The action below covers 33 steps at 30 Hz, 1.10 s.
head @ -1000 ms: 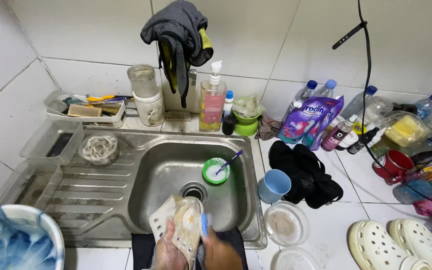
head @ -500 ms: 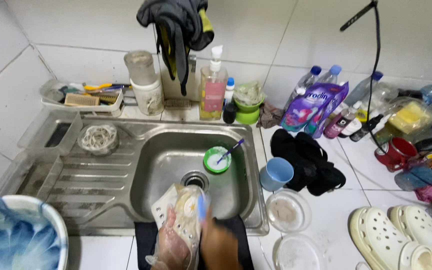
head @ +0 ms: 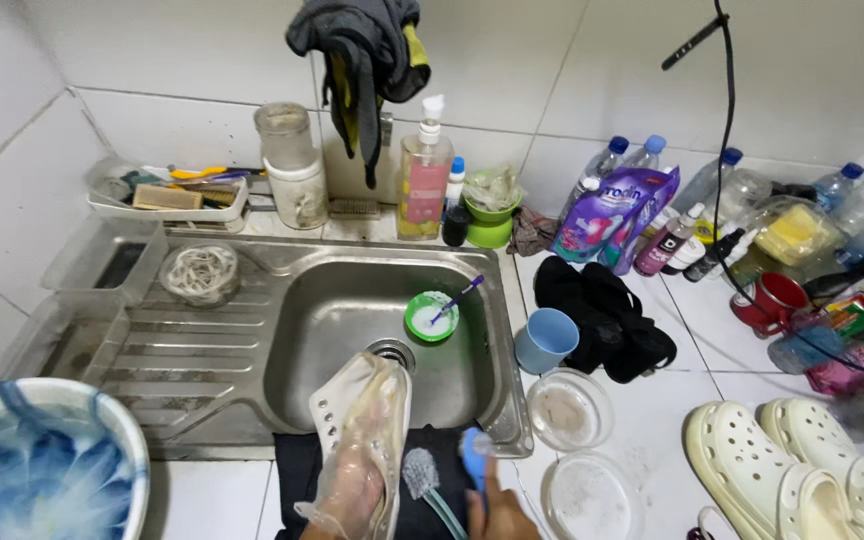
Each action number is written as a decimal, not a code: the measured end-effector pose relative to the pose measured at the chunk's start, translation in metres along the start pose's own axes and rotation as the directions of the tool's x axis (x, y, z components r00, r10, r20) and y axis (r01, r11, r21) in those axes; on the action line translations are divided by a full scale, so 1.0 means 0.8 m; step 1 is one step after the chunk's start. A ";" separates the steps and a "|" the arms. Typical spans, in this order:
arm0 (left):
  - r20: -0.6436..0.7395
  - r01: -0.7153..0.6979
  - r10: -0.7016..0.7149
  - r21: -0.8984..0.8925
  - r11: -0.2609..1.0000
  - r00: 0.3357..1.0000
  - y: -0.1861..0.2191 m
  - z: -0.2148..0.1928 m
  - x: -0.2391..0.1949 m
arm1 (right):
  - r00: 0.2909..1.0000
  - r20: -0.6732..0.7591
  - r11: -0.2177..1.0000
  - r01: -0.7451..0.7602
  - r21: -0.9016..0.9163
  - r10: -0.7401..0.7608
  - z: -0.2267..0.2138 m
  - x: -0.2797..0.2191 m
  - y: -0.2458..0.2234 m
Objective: The person cleans a beige high-top sneaker in a sink. They pour water into the shoe, scrub the interior and exterior with a blue brush, and rinse it repeatedly.
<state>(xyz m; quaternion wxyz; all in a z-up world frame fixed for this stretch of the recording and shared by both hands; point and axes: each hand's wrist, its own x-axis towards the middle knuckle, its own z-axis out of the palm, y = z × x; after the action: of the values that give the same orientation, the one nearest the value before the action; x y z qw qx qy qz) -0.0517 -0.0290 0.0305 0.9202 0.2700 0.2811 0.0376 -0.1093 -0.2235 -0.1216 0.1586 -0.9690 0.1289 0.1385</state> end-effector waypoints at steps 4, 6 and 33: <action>-0.098 0.116 -0.114 0.010 0.993 0.989 -0.021 -0.046 0.030 | 0.933 -0.342 0.977 0.039 -0.208 -0.110 0.047 0.021 0.031; -0.177 0.123 -0.111 0.059 0.991 0.978 -0.008 -0.028 0.014 | 0.915 -0.380 0.958 0.026 -0.284 -0.137 0.043 0.024 0.029; 0.250 0.129 0.003 -0.508 0.851 0.968 0.085 -0.080 0.099 | 0.747 -0.612 0.707 0.579 0.406 -0.261 -0.272 0.023 -0.287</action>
<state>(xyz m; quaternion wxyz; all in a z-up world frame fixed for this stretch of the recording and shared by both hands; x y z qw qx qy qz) -0.0140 0.0769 -0.0186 0.9867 0.0040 0.1552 0.0488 0.0245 -0.0915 0.1336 0.4302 -0.8772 -0.0322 -0.2106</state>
